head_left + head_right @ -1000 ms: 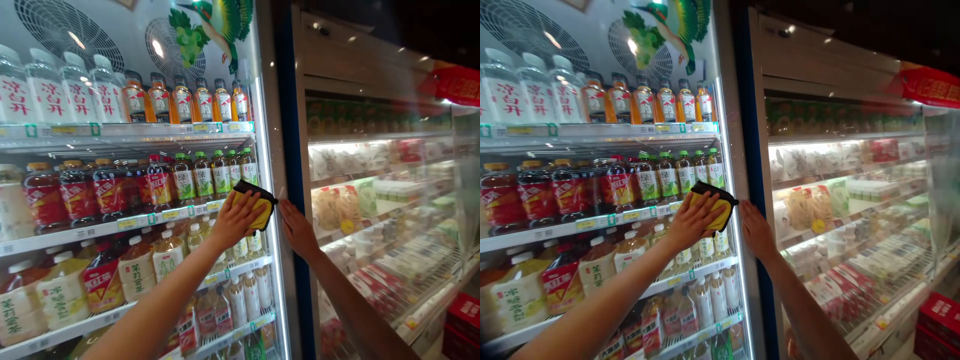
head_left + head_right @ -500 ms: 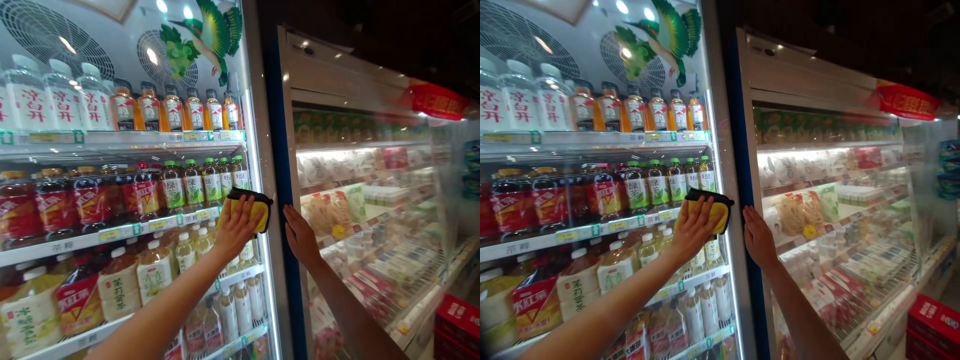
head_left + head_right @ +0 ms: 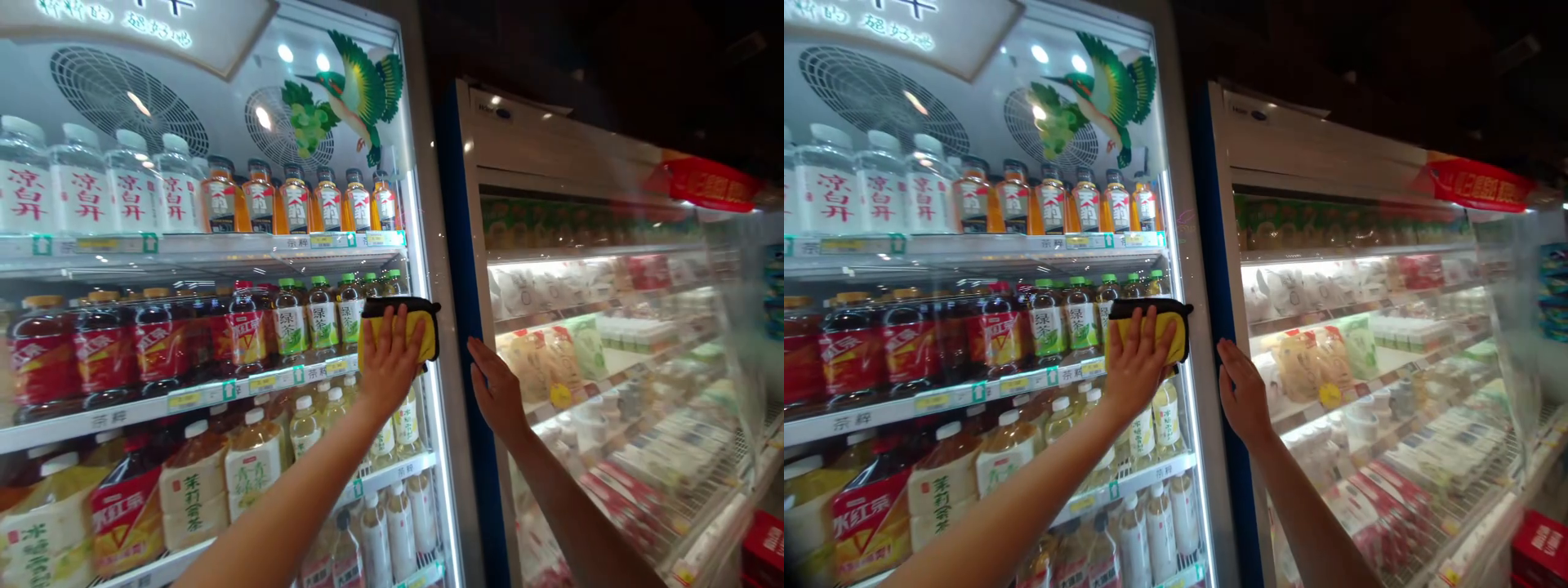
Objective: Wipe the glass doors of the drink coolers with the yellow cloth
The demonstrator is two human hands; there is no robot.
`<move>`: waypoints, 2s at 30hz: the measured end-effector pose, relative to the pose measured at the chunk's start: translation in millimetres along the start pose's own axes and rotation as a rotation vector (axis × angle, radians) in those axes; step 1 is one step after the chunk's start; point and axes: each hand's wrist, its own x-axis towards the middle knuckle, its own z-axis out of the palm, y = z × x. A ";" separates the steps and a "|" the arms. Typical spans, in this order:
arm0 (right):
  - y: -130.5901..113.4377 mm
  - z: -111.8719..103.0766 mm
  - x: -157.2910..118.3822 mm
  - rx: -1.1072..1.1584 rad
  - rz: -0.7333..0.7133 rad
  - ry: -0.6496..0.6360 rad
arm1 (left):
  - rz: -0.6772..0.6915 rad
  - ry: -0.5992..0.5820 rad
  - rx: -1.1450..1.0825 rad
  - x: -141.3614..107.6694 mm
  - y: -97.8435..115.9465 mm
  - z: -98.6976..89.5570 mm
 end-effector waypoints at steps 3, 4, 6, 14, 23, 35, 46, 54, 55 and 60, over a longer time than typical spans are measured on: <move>2.0 1.9 4.7 0.017 0.002 -0.003 | 0.159 -0.073 0.009 7.3 13.5 5.6; 2.3 2.3 7.2 0.023 0.002 0.005 | 0.195 -0.093 0.007 17.7 13.5 6.4; 2.4 2.8 12.1 0.033 0.001 0.020 | 0.206 -0.107 0.000 43.4 4.7 4.7; -0.1 4.0 12.8 0.045 -0.012 0.006 | -0.094 0.019 0.030 34.0 -31.1 -11.4; 3.5 11.7 20.9 0.038 -0.038 0.008 | 0.058 -0.060 -0.070 61.9 -5.3 -1.2; -25.5 48.0 63.1 -0.169 -0.143 -0.151 | 0.063 0.004 0.015 4.0 -36.1 -15.7; -47.7 79.3 108.9 -0.185 -0.136 -0.145 | -0.194 0.067 0.037 44.6 -96.9 -46.3; -37.6 70.6 89.4 -0.113 -0.239 -0.040 | 0.044 -0.056 0.022 4.0 -67.4 -36.2; -41.2 71.1 95.2 -0.111 -0.227 -0.012 | 0.039 -0.060 0.017 14.7 -72.5 -37.6; -76.8 85.9 115.0 -0.146 -0.166 0.064 | -0.157 -0.027 0.058 49.1 -120.7 -61.3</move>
